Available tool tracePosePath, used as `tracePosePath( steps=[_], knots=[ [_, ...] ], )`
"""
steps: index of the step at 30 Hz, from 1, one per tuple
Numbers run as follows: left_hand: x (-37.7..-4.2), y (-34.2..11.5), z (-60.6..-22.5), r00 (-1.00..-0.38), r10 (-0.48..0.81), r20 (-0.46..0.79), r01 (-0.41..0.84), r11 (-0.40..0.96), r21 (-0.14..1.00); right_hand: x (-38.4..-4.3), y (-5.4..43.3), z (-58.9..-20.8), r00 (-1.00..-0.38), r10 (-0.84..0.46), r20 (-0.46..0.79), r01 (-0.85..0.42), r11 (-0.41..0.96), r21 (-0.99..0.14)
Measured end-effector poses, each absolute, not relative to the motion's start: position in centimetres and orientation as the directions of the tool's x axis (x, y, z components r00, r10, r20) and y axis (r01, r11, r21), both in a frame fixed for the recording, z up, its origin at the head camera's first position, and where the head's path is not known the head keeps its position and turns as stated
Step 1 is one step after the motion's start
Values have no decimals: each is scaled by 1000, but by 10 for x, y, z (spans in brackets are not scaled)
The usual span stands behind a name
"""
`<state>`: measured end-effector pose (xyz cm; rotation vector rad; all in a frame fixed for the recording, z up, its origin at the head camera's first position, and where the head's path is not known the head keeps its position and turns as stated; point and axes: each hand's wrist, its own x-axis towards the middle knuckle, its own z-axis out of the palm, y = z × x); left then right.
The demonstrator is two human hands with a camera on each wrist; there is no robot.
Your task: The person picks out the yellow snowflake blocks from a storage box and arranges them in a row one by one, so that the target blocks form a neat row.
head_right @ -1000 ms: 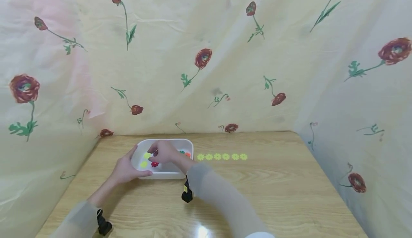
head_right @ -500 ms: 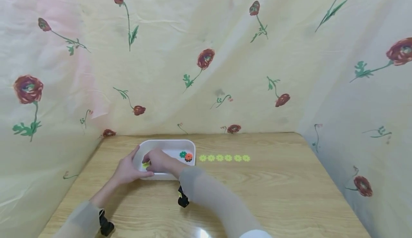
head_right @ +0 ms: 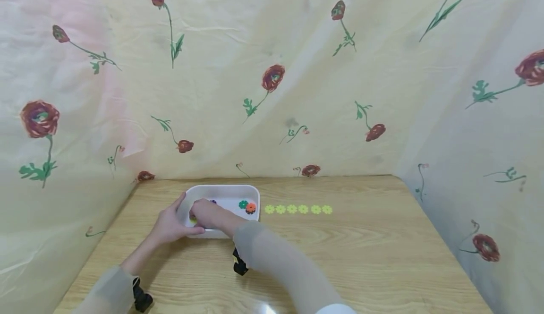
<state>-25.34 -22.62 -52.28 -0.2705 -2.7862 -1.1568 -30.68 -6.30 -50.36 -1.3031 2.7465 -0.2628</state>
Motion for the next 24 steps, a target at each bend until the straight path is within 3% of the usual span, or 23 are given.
tracePosePath(
  steps=[3,20,24],
  knots=[
    [-253,-227,-524,-978,120,169,204,689,695,-307,-64,-503,-633,-774,-10,-761,625,-177],
    [-253,-223,-526,-984,121,132,179,681,710,-309,-58,-500,-675,-737,-32,-682,641,-352],
    [-252,-224,-524,-984,112,139,177,686,706,-311,-52,-488,-684,-730,-4,-685,644,-340]
  ],
)
